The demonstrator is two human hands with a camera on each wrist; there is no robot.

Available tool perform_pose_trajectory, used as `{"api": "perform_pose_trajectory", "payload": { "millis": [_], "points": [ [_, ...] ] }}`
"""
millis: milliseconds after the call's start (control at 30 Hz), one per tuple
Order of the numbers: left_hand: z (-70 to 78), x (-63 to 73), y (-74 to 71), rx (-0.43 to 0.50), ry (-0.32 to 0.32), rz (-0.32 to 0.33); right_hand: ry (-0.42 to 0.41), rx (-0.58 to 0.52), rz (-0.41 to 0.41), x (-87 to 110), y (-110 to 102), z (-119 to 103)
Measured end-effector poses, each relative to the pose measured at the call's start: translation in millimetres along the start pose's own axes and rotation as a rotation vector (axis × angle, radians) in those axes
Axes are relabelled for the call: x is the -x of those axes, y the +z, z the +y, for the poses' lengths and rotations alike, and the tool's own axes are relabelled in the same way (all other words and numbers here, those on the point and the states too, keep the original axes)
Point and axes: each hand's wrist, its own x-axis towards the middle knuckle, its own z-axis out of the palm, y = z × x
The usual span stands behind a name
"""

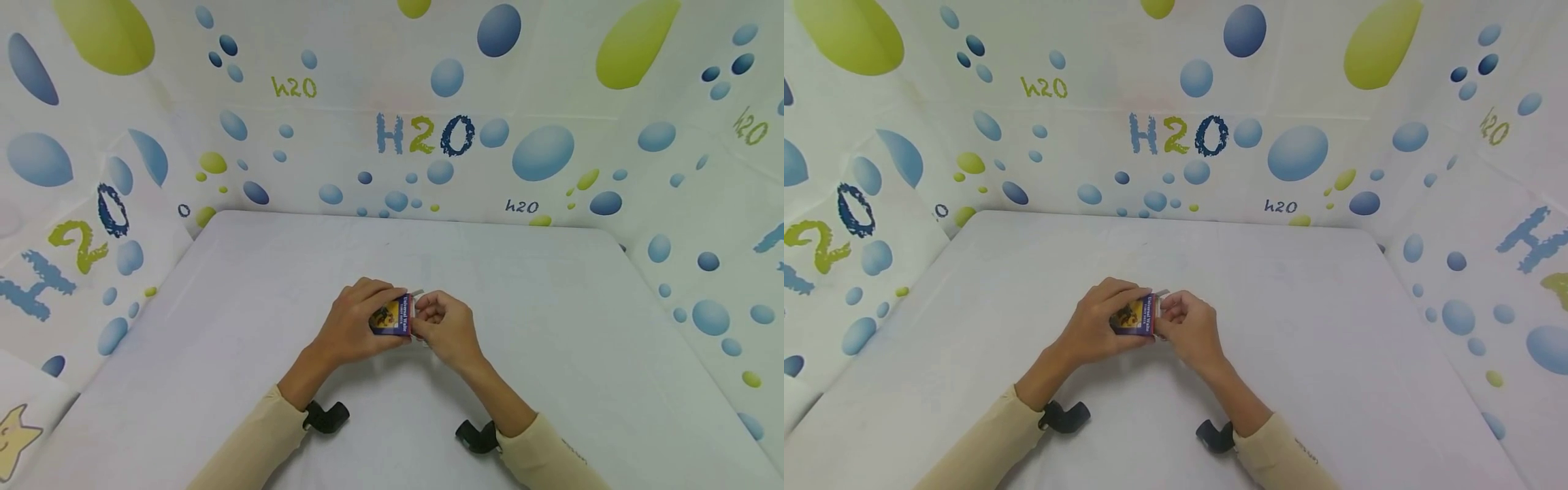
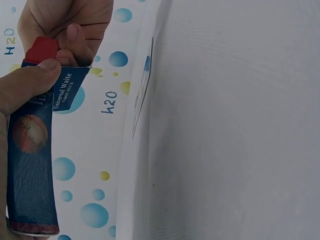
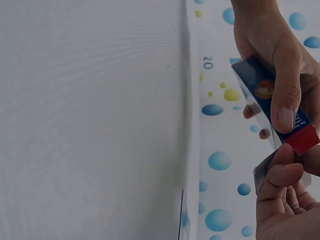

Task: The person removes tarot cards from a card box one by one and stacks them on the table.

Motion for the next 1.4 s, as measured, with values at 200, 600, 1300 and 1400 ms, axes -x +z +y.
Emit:
{"api": "perform_pose_trajectory", "payload": {
  "millis": [200, 600, 1300, 1400],
  "points": [
    [-0.3, 0.3, -0.9, 0.0, -0.004, 0.003, 0.045, -0.063, -0.022, -0.8, -1, 0],
    [-1.3, -0.1, -3.4, 0.022, -0.01, 0.016, 0.05, -0.194, -0.1, -2.0, -7, 0],
    [-4.2, 0.3, -5.8, 0.053, -0.023, 0.039, 0.075, -0.195, -0.111, -6.1, -14, 2],
    [-4.6, 0.1, -5.6, 0.055, -0.025, 0.039, 0.076, -0.22, -0.115, -6.3, -16, 2]
  ]
}}
